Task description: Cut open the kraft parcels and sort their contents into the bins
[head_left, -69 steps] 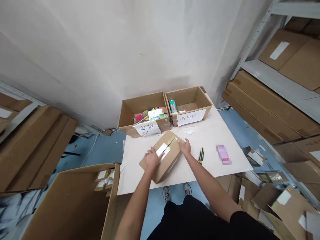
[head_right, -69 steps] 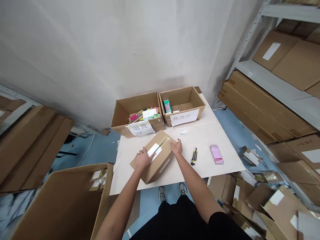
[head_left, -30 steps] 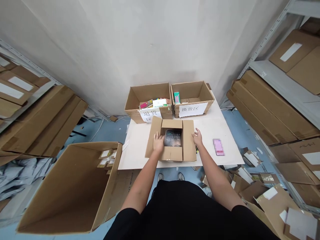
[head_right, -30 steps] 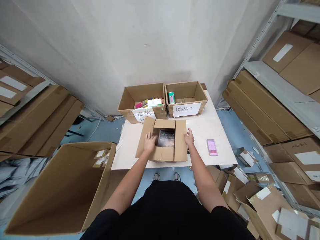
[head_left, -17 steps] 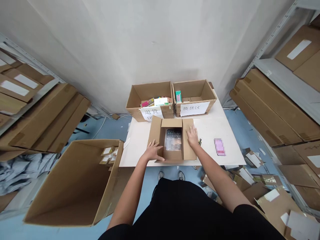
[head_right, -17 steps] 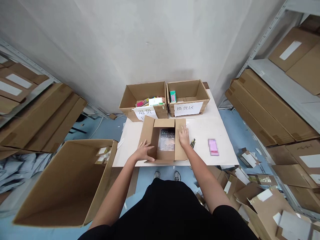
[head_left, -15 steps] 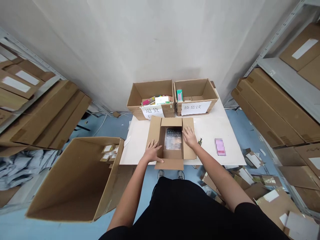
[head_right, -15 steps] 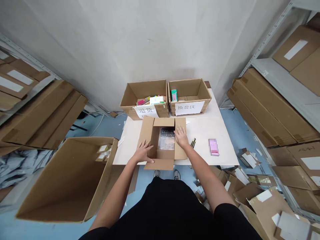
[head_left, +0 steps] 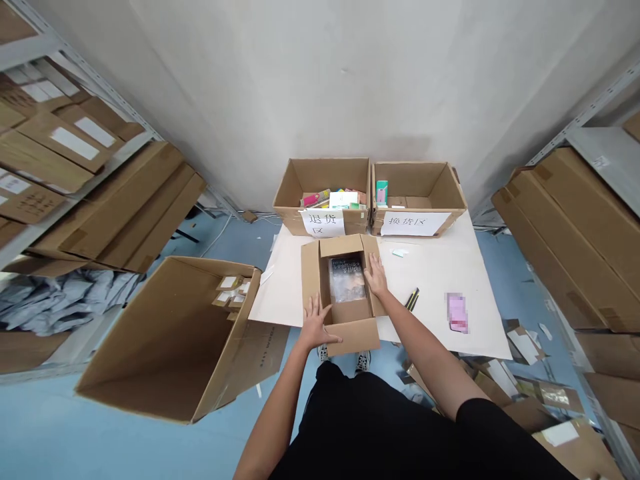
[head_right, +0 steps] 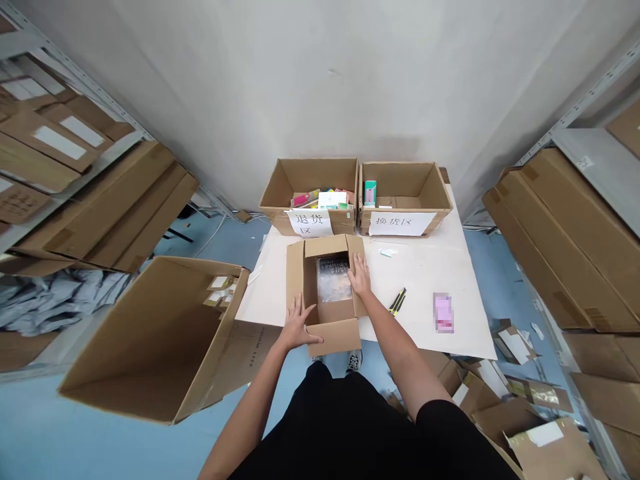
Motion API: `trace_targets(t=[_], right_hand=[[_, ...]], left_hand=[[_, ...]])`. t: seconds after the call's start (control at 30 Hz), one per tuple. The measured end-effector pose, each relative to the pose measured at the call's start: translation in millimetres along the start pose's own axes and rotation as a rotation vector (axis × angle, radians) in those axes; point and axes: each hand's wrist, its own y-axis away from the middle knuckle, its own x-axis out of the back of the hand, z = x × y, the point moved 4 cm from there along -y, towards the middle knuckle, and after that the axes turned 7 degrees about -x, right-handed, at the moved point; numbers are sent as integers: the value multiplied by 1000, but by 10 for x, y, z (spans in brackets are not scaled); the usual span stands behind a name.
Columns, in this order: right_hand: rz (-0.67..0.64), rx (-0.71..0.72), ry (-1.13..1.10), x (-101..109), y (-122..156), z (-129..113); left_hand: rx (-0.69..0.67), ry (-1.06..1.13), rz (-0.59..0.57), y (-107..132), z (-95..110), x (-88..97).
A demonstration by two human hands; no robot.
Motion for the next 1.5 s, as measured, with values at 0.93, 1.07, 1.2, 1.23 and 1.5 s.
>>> trace_targets(t=[0.93, 1.07, 1.2, 1.23, 1.5], right_hand=[[-103, 160, 77, -1047, -173, -1131], [-201, 261, 250, -1201, 15, -1512], [-339, 188, 420, -1651, 173, -1742], [-361, 153, 468, -1767, 195, -1748], [-642, -72, 763, -2425, 206, -1303]], left_hand=[[34, 24, 313, 438, -1174, 540], [-67, -20, 304, 342, -1204, 726], [-86, 24, 225, 195, -1355, 761], [-86, 35, 213, 177, -1392, 748], [-96, 98, 195, 163, -1450, 625]])
